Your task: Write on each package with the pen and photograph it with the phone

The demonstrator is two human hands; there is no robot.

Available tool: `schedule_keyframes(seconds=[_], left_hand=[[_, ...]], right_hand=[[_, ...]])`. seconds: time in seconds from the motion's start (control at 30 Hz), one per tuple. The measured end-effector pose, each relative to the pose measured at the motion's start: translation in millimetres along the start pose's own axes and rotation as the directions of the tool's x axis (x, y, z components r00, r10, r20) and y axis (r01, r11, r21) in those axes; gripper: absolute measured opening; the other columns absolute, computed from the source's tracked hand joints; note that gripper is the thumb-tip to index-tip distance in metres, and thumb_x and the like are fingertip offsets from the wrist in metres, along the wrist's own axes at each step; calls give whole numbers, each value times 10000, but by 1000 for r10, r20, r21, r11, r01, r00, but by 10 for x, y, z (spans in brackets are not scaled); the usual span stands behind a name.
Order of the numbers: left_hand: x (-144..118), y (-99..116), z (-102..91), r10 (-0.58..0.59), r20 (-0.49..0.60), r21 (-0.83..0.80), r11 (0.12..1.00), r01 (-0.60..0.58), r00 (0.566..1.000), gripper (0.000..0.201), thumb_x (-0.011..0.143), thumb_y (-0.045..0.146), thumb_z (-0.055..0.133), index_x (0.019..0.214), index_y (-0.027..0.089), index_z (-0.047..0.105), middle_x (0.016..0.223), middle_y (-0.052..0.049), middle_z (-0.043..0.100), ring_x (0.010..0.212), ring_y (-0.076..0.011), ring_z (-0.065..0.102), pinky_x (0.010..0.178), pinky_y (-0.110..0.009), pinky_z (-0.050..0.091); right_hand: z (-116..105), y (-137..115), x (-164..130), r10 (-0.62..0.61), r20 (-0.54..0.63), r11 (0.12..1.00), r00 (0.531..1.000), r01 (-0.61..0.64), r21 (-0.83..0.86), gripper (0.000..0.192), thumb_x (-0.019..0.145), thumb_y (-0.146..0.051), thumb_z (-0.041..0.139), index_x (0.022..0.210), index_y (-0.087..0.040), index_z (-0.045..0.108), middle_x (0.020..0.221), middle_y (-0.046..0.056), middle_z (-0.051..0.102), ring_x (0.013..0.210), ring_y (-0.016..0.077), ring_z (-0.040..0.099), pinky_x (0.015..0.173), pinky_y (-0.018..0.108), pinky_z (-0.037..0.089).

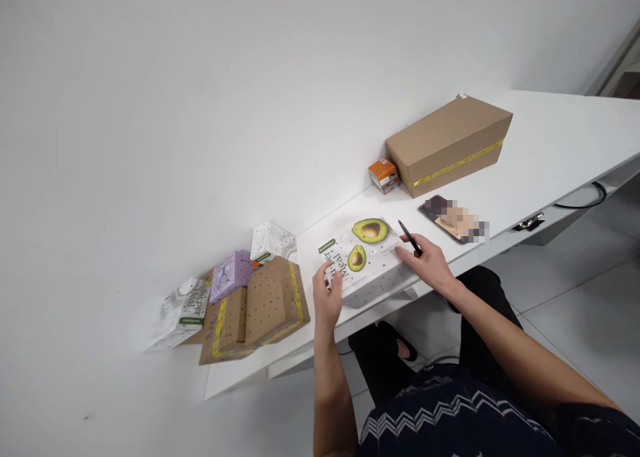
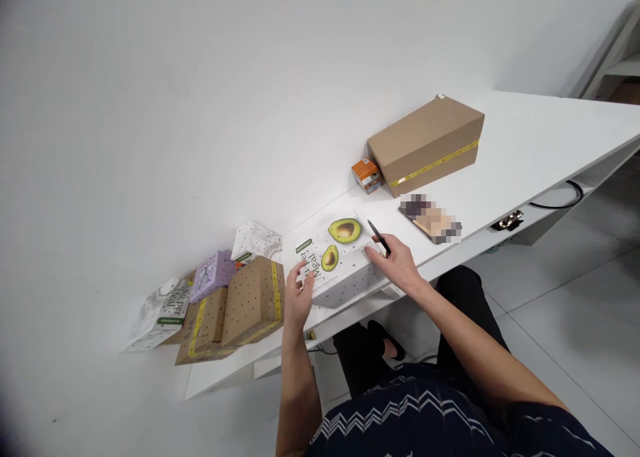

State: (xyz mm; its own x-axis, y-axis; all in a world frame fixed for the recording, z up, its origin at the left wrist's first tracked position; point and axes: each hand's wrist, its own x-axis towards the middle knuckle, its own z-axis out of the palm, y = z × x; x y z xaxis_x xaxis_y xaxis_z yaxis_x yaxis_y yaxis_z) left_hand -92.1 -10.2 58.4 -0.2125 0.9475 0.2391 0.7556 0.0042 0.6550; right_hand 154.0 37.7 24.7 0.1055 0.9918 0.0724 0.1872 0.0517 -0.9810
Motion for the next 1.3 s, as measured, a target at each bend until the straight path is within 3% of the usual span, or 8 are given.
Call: schedule_keyframes(seconds=[0.17,0.33,0.53,0.63,0.73,0.9,1.1,1.3], left_hand=[[-162,248,54,-78,141,-65,994,88,987,427,919,477,489,1287,261,511,1288,-132,504,1019,-204,589,766,-326,554],[-208,490,33,78,61,77,994,-83,995,410,928,411,488,1298,237,524,1375,-156,390,1263,-272,432,728,-306,544],[-59,725,87,453,20,171,876,-450,891,186,929,249,501,1031,206,652,1038,-82,655,1071,-225,554,952,-410,458],[48,787,218,464,83,158,868,-471,882,174,935,228,485,985,209,650,949,-58,680,949,-199,597,871,-363,490],[111,785,384,453,99,202,863,-463,886,173,930,229,490,984,203,652,1006,-75,675,983,-211,596,872,-369,496],[125,714,524,478,73,222,848,-481,875,182,918,214,503,1006,184,660,1019,-85,670,984,-216,596,883,-371,503],[118,678,535,497,39,236,838,-491,867,189,913,198,513,1013,168,670,1014,-79,683,952,-208,616,885,-360,516],[115,661,556,522,21,249,823,-511,852,181,908,185,517,999,160,671,1003,-72,685,925,-200,631,864,-345,532]], right_hand=[[-261,35,23,36,-50,999,998,-37,-7,352,742,-482,643,946,-197,676,669,-3,599,522,122,455,492,258,381],[-568,-28,67,75,-73,986,994,-64,154,372,858,-467,506,1025,-181,676,646,7,581,466,105,437,408,238,345],[-873,-330,118,-53,-72,905,996,78,419,428,804,-336,606,1230,-315,574,760,-3,630,435,98,437,389,257,366],[-975,-455,108,-37,32,864,999,16,503,268,816,-411,558,1019,-270,661,785,49,684,507,152,544,471,337,450],[-1004,-535,87,20,37,812,999,-38,582,353,841,-516,449,991,-278,663,895,75,723,578,186,604,547,399,485],[-756,-716,147,-59,162,771,985,-59,634,312,780,-535,599,947,-275,636,763,19,703,521,148,563,543,338,466],[-147,-900,374,-172,284,913,943,44,406,381,811,-551,596,883,-178,621,633,0,601,517,96,486,505,244,409],[231,-848,653,-205,452,963,868,96,253,144,755,-300,621,797,-164,606,664,-22,560,544,71,451,483,203,354]])
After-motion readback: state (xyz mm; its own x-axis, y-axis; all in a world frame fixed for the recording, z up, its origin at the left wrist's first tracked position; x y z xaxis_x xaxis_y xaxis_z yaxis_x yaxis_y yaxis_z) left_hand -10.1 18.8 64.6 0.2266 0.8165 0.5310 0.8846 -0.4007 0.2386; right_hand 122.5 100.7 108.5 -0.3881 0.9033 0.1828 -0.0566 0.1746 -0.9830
